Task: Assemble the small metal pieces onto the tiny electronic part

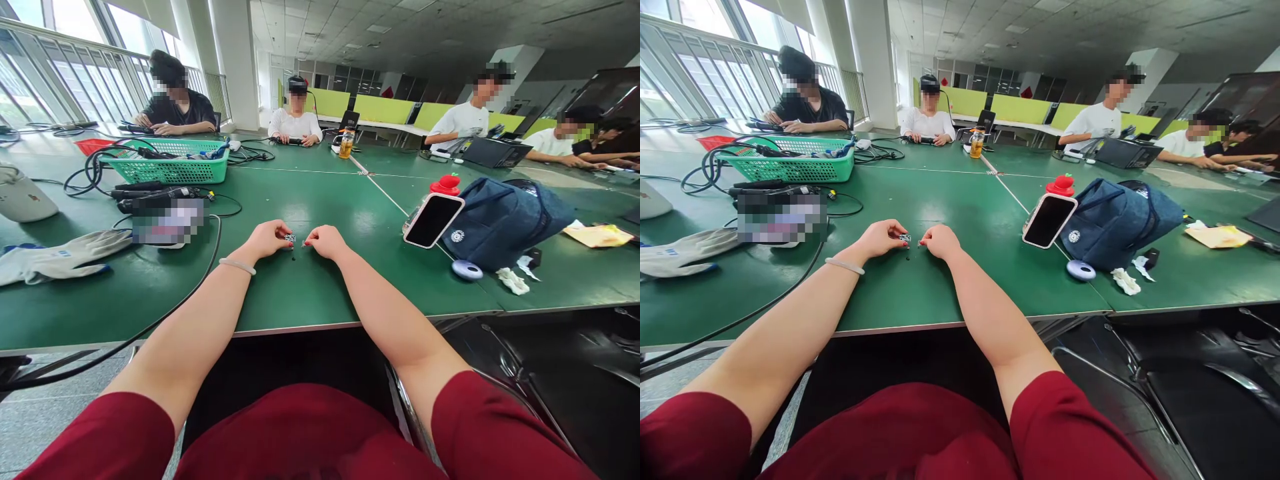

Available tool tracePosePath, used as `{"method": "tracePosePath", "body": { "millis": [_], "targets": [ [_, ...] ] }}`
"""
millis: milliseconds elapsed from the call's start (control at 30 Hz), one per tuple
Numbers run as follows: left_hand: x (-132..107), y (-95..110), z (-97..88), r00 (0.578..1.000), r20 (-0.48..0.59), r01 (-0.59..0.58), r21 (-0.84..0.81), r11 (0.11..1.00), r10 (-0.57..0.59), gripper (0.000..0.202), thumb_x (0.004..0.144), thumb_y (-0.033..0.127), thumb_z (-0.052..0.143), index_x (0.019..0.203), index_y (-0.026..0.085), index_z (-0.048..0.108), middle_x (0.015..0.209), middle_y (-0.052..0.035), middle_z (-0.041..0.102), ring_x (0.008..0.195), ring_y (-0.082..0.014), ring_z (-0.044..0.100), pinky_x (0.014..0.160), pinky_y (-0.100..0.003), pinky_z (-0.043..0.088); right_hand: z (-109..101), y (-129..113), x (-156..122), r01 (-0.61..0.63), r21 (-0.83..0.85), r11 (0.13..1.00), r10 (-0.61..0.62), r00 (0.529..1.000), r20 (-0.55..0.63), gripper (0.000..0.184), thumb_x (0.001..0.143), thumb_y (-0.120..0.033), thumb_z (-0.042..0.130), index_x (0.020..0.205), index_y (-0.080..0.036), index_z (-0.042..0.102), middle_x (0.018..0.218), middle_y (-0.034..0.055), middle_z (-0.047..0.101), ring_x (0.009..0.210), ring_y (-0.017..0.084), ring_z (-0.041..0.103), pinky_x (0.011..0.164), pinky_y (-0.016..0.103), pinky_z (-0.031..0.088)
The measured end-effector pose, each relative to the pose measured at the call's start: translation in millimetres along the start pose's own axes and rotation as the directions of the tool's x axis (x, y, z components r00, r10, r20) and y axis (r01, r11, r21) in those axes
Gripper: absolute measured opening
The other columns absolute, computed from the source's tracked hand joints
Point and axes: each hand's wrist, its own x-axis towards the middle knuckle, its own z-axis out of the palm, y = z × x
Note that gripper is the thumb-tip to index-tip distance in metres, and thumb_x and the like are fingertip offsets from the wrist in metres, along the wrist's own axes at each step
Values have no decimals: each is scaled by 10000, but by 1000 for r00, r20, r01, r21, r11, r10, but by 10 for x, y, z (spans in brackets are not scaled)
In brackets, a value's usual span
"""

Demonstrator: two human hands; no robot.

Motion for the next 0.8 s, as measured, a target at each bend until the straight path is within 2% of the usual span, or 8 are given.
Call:
{"method": "tracePosePath", "body": {
  "millis": [133,333,633,800],
  "targets": [
    [3,-12,4,1000,4,2,-17,1000,-2,352,557,287,769,869,176,652,783,-31,691,722,-175,628,708,-319,483,6,-21,-11,15,-4,1000,-15,1000,-26,121,791,-233,638,725,-177,722,710,17,677,647,115,538,622,234,372],
    [-28,21,10,999,33,6,-89,996,-3,354,543,306,784,834,175,632,773,-32,697,728,-182,645,714,-324,495,55,-134,-52,233,-10,972,-231,956,-178,132,841,-203,576,775,-173,685,805,19,639,755,126,541,679,231,378],
    [-41,77,29,996,91,11,-200,980,8,307,566,246,773,802,167,593,746,-35,704,718,-182,671,730,-342,521,86,-225,-94,353,-97,931,-364,920,-143,153,881,-209,551,849,-179,698,876,36,632,857,145,554,772,246,395],
    [-34,43,0,998,52,30,-124,992,-24,322,566,267,774,831,175,616,766,-33,704,744,-189,666,732,-332,511,73,-208,-99,314,-68,947,-321,935,-151,182,888,-205,542,902,-197,723,908,33,653,871,139,573,779,243,414]
  ]
}}
